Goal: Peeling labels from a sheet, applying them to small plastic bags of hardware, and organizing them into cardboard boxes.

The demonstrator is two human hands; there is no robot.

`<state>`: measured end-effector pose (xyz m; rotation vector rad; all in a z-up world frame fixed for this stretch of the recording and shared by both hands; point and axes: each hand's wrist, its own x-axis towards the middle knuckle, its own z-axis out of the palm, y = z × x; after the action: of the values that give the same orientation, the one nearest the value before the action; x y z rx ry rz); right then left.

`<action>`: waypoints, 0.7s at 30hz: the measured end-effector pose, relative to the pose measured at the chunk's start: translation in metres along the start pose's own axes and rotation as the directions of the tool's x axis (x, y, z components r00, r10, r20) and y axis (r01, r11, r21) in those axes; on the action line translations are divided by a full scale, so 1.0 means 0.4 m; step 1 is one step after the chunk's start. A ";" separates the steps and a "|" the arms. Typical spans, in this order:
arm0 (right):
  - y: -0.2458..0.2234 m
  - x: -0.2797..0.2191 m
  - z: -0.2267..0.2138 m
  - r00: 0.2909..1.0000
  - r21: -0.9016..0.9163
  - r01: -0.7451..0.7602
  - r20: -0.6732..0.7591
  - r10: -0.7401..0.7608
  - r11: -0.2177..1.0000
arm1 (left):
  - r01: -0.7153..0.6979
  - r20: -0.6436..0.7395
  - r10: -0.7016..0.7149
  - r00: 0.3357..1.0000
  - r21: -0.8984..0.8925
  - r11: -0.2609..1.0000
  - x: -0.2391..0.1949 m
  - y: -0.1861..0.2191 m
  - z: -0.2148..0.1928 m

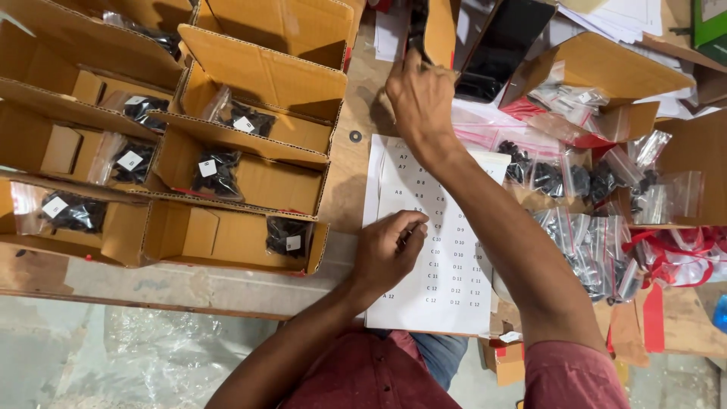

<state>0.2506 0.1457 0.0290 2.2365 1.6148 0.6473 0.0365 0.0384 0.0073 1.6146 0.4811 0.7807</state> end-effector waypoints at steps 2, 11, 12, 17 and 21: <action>0.001 -0.030 -0.001 0.999 0.050 0.007 -0.039 -0.005 0.999 | -0.013 0.001 0.013 1.000 0.004 1.000 0.000 0.007 -0.004; 0.050 -0.172 -0.069 0.981 0.082 0.161 -0.127 -0.150 0.984 | -0.009 -0.001 0.009 1.000 0.016 1.000 -0.010 0.014 -0.003; 0.059 -0.187 -0.078 0.974 0.077 0.191 -0.135 -0.179 0.979 | 0.005 0.004 -0.005 1.000 0.020 1.000 -0.012 0.013 -0.002; 0.130 -0.231 -0.071 0.937 0.115 0.314 -0.197 -0.288 0.943 | 0.021 0.025 -0.023 0.999 0.048 0.999 -0.015 0.004 0.001; 0.182 -0.256 -0.072 0.887 0.167 0.416 -0.293 -0.358 0.894 | 0.030 0.035 -0.032 0.999 0.049 0.998 -0.017 -0.008 0.004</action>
<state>0.2675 0.0251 0.0710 1.9325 2.2926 0.6877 0.0333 0.0332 0.0026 1.6591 0.5017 0.7208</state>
